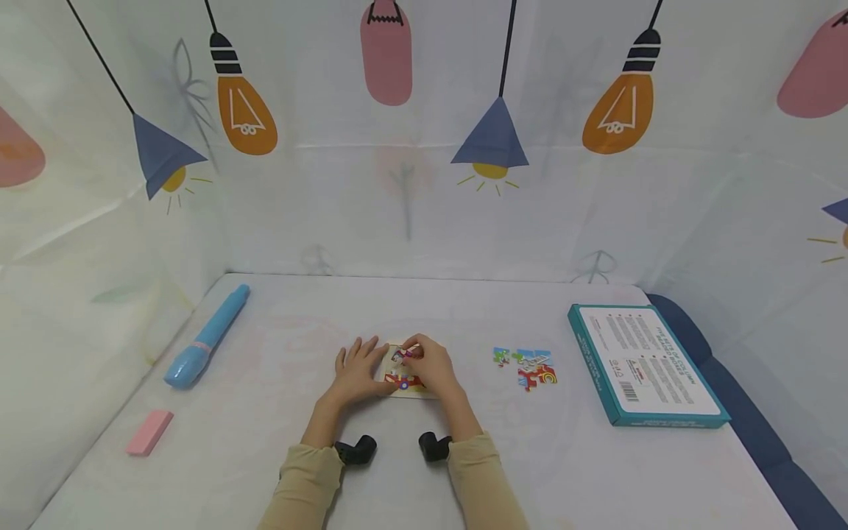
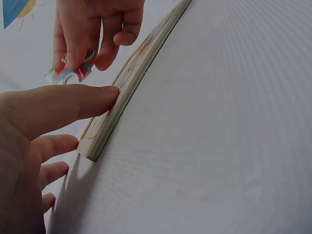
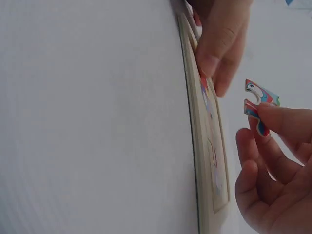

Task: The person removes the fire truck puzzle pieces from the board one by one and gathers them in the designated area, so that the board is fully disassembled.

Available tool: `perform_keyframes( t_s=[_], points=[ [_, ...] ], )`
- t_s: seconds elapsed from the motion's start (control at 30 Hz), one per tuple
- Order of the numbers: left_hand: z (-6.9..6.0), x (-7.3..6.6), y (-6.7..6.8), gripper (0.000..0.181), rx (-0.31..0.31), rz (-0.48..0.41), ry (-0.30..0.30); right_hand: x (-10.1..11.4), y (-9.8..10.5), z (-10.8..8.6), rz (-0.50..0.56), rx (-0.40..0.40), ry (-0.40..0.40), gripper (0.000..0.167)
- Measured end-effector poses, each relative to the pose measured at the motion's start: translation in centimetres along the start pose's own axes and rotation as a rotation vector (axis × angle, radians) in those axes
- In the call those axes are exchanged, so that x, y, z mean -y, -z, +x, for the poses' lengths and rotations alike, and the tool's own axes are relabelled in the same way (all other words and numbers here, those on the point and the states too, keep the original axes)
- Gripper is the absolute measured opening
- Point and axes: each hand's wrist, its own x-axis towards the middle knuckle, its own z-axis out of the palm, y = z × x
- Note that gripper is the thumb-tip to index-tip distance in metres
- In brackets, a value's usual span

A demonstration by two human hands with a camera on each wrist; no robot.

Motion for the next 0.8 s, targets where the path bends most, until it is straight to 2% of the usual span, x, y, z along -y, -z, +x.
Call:
perform_keyframes(
  t_s=[0.3, 0.47, 0.67, 0.8],
  points=[
    [0.1, -0.1, -0.2, 0.081, 0.008, 0.002, 0.011, -1.1, 1.6, -0.2, 0.104, -0.042, -0.113, 0.017],
    [0.1, -0.1, -0.2, 0.081, 0.016, 0.000, 0.019, -1.6, 2.4, -0.4, 0.096, -0.069, -0.134, 0.019],
    [0.1, 0.0, -0.3, 0.081, 0.020, -0.001, 0.019, -2.1, 3.4, -0.7, 0.143, -0.099, -0.203, 0.025],
    [0.2, 0.1, -0.2, 0.080, 0.007, -0.005, 0.015, -2.3, 4.1, -0.9, 0.168, -0.113, -0.214, 0.022]
  ],
)
